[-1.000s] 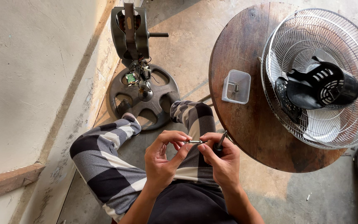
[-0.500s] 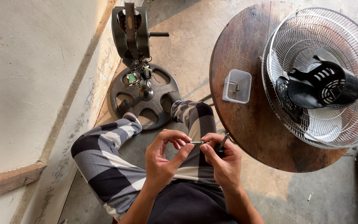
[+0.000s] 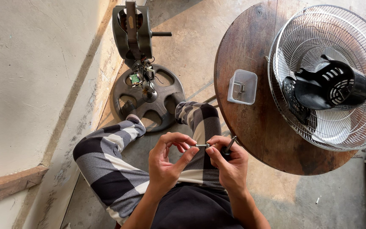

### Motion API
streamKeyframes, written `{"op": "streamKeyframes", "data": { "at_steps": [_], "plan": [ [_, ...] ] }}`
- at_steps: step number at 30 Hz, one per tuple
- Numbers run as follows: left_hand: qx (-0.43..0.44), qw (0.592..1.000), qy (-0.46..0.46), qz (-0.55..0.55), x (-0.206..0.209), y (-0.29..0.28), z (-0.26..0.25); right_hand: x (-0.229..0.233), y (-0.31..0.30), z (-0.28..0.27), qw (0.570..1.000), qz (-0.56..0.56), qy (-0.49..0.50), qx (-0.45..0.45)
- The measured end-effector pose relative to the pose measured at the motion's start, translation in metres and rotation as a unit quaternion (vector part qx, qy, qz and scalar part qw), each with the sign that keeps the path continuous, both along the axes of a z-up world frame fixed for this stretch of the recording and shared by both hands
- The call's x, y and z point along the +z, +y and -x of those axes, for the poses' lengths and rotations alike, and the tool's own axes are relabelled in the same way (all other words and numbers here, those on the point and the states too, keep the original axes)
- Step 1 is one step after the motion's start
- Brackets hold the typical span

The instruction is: The person disassembles an electric fan motor by removing screws and separating the housing, stator, and rotor. They place the removed parts on a nearby table and continue to separate internal components.

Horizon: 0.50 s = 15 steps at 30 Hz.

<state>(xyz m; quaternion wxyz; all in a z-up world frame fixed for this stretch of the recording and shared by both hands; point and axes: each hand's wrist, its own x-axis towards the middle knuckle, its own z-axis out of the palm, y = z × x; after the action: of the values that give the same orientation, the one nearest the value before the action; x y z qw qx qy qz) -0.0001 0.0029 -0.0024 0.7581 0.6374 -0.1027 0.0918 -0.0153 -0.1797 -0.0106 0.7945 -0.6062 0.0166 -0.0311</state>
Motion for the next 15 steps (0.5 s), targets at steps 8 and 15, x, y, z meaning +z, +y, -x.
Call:
{"op": "streamKeyframes", "data": {
  "at_steps": [8, 15],
  "plan": [
    [-0.014, 1.0, -0.012, 0.025, 0.0023, -0.0004, 0.0, -0.0009, 0.0016, -0.0035, 0.998, -0.04, 0.033, 0.018],
    [-0.01, 1.0, 0.016, -0.007, 0.0047, 0.0026, -0.0023, -0.0009, 0.0055, -0.003, 0.999, -0.021, 0.025, 0.017]
  ]
}}
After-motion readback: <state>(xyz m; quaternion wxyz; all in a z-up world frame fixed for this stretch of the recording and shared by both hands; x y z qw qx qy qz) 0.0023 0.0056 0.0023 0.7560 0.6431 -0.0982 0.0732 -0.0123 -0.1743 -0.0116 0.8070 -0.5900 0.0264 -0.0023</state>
